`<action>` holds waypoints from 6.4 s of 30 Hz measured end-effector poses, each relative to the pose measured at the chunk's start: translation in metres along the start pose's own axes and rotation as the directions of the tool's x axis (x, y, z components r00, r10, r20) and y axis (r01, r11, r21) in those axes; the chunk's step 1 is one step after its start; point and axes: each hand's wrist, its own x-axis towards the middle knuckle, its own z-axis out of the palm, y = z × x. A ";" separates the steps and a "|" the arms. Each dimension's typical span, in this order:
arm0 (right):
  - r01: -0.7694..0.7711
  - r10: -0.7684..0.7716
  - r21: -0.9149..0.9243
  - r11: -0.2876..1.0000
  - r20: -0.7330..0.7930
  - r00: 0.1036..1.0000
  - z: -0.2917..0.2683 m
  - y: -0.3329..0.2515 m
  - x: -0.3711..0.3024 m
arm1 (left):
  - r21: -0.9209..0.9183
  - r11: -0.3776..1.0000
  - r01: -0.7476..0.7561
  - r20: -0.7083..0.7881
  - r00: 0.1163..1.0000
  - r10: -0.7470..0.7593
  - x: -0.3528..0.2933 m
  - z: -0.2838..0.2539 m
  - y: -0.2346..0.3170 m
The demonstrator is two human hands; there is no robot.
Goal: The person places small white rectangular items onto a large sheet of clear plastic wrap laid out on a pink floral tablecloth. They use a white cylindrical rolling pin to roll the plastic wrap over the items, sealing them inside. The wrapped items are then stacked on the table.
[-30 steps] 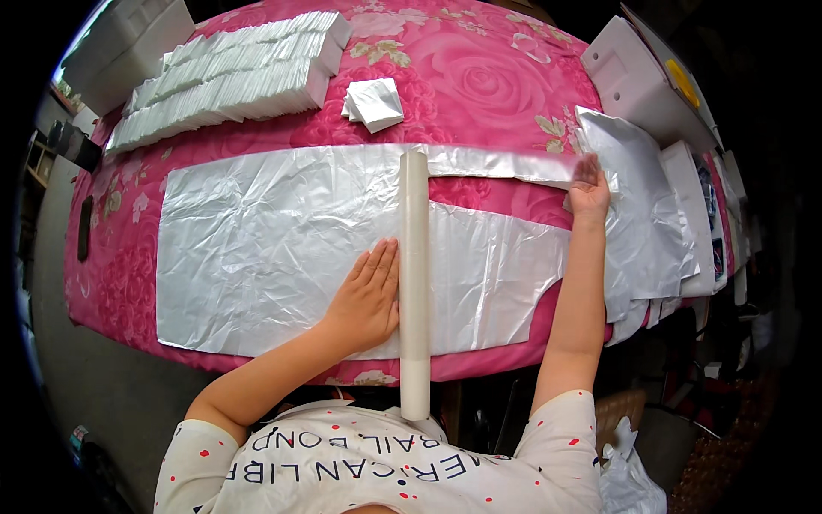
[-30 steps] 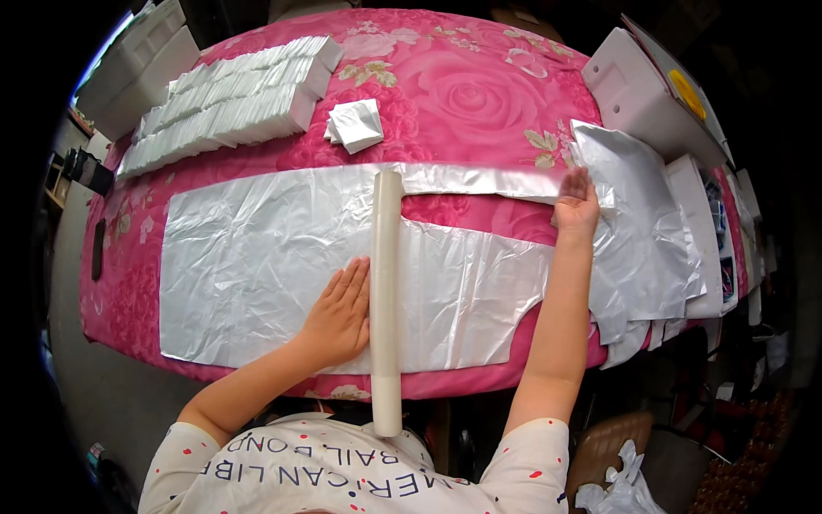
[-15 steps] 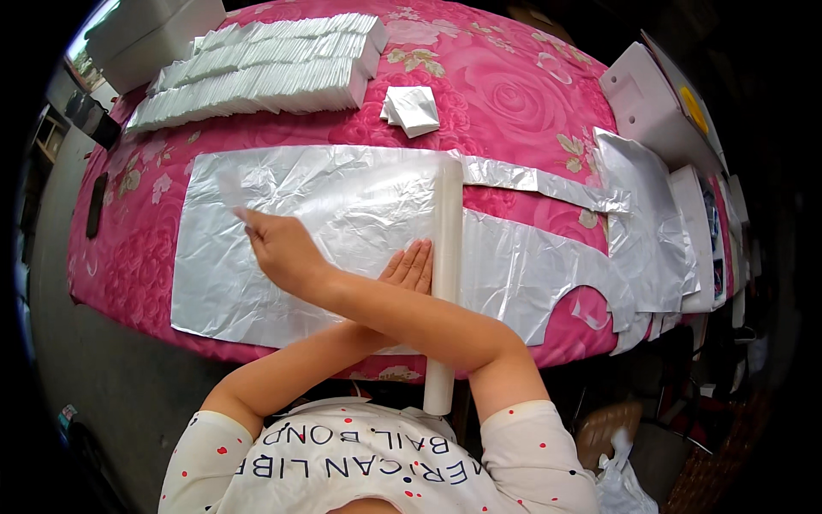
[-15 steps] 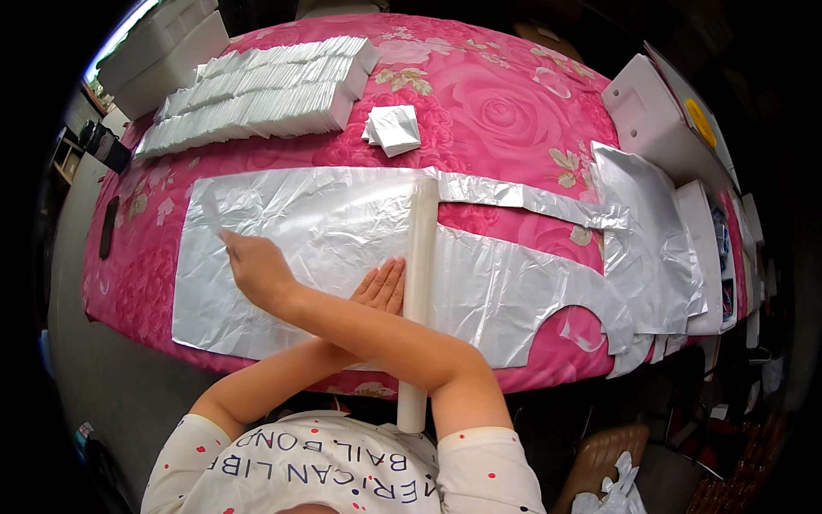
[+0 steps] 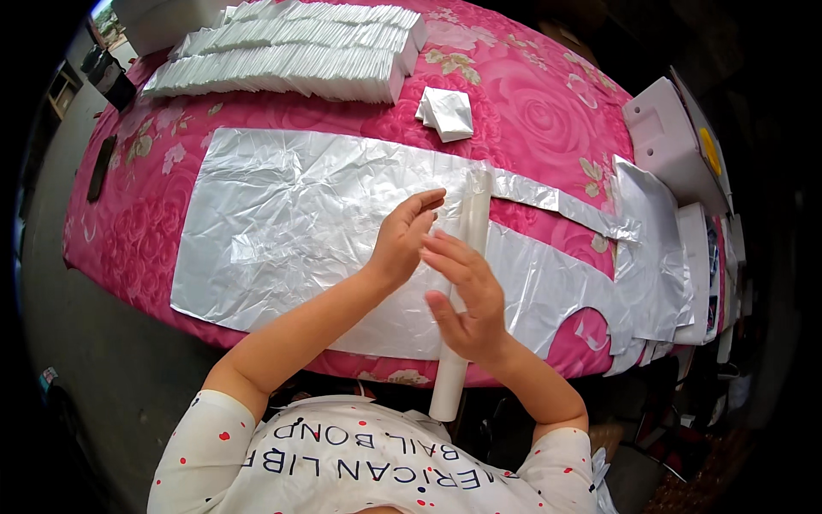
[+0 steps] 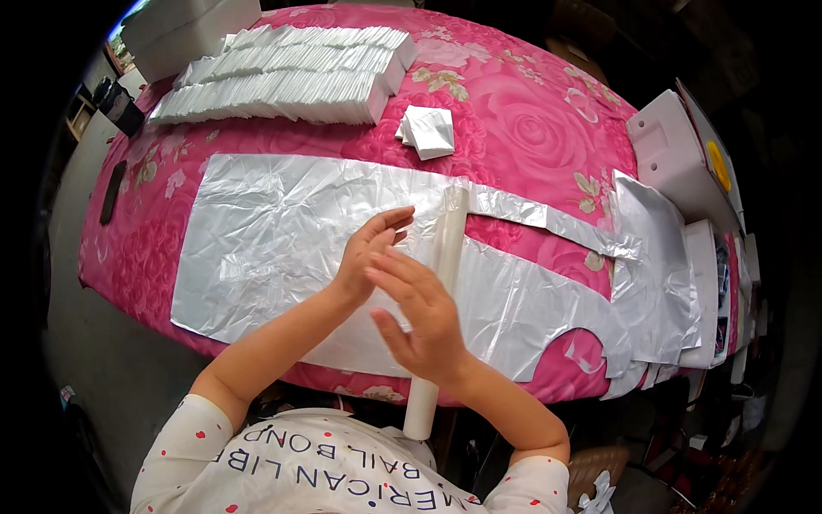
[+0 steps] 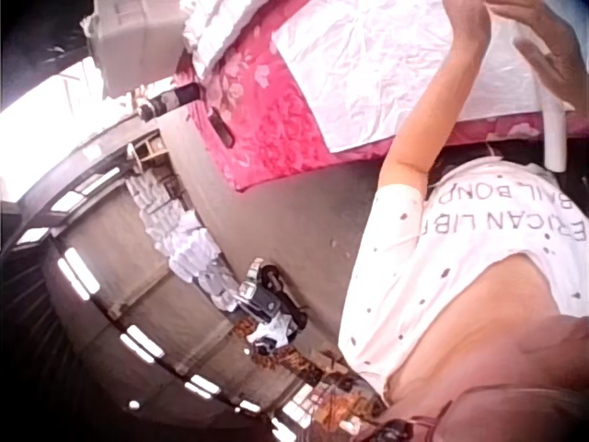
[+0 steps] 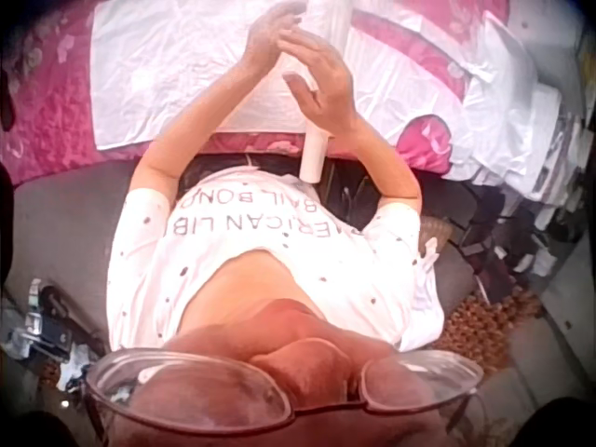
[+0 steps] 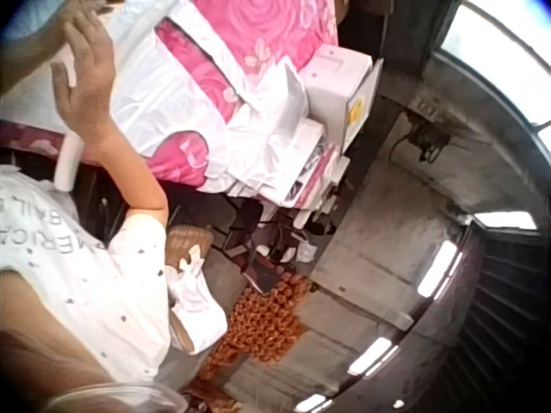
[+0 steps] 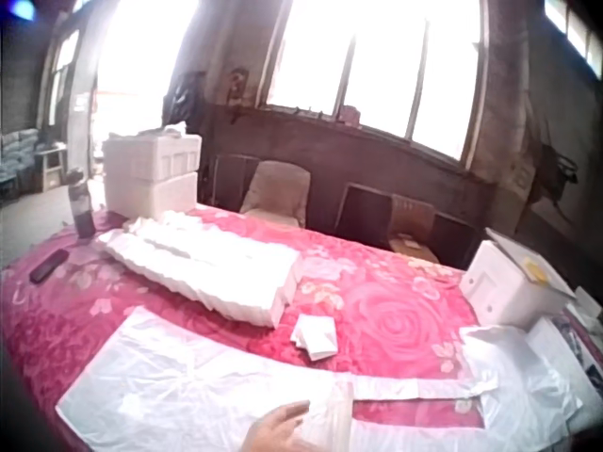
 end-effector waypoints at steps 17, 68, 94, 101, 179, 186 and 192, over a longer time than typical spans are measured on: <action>0.190 -0.035 -0.308 0.932 0.444 0.895 0.039 0.035 -0.003 | -0.154 0.988 0.013 -0.249 0.967 -0.052 -0.009 -0.068 0.064; -0.439 0.729 0.890 0.123 0.219 0.648 0.114 0.024 0.051 | -0.124 0.683 0.720 0.024 0.690 -0.723 -0.205 -0.110 0.072; -0.685 0.669 0.291 0.668 0.170 0.724 -0.006 0.126 0.038 | -0.015 0.428 0.904 0.164 0.425 -0.890 -0.244 -0.134 0.086; -0.710 0.735 0.194 0.677 -0.164 0.658 -0.100 0.198 0.008 | 0.157 0.363 0.918 0.320 0.300 -0.898 -0.295 -0.201 0.081; 0.069 -0.078 0.038 0.997 0.562 0.824 0.037 0.025 -0.025 | 0.631 0.244 -0.736 0.767 0.640 -0.052 -0.168 -0.069 0.028; 0.067 0.016 -0.204 0.977 0.381 0.925 0.052 0.007 -0.059 | 0.740 0.294 -0.605 0.617 0.785 0.062 -0.144 -0.070 0.042; 0.018 0.037 -0.218 0.976 0.243 0.969 0.047 0.016 -0.052 | 0.804 0.368 -0.467 0.506 0.863 -0.010 -0.131 -0.069 0.051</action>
